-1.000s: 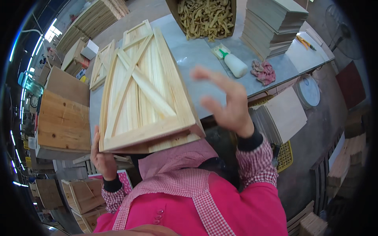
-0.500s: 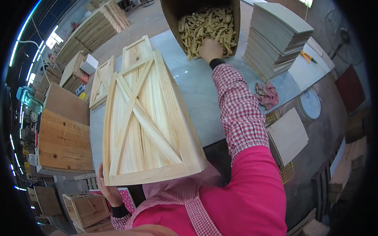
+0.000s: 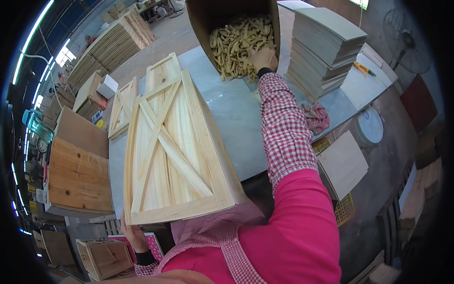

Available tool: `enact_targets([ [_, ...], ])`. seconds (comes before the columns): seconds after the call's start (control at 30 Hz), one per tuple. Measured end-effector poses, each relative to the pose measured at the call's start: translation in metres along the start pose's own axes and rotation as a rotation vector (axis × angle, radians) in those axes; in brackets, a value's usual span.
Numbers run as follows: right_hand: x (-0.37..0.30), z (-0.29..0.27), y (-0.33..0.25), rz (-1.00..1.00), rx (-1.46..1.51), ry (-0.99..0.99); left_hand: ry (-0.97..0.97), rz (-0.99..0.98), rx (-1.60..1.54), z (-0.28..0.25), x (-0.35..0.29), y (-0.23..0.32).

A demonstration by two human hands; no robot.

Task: Assembling wooden boxes by applying glue to the edges of wooden panels and joining them together.

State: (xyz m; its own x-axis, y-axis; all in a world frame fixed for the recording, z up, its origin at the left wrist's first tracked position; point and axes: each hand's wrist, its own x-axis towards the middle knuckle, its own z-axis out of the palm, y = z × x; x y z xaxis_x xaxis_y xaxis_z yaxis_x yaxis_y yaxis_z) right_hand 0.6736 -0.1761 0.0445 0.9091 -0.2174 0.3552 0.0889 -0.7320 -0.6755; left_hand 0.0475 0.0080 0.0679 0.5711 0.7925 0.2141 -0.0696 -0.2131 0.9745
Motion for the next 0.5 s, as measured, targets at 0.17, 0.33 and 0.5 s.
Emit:
enact_targets([
  [0.17, 0.009, 0.014, -0.005, -0.091, 0.013, -0.130, -0.037, 0.017, 0.023, -0.001, 0.010, -0.010],
  [0.33, -0.049, 0.003, -0.046, -0.753, -0.075, -0.505, -0.017, 0.027, 0.051, -0.004, 0.013, -0.009],
  [0.5, -0.068, -0.041, -0.053, -0.737, 0.162, -0.597, -0.132, 0.058, 0.375, -0.033, 0.053, 0.007],
])
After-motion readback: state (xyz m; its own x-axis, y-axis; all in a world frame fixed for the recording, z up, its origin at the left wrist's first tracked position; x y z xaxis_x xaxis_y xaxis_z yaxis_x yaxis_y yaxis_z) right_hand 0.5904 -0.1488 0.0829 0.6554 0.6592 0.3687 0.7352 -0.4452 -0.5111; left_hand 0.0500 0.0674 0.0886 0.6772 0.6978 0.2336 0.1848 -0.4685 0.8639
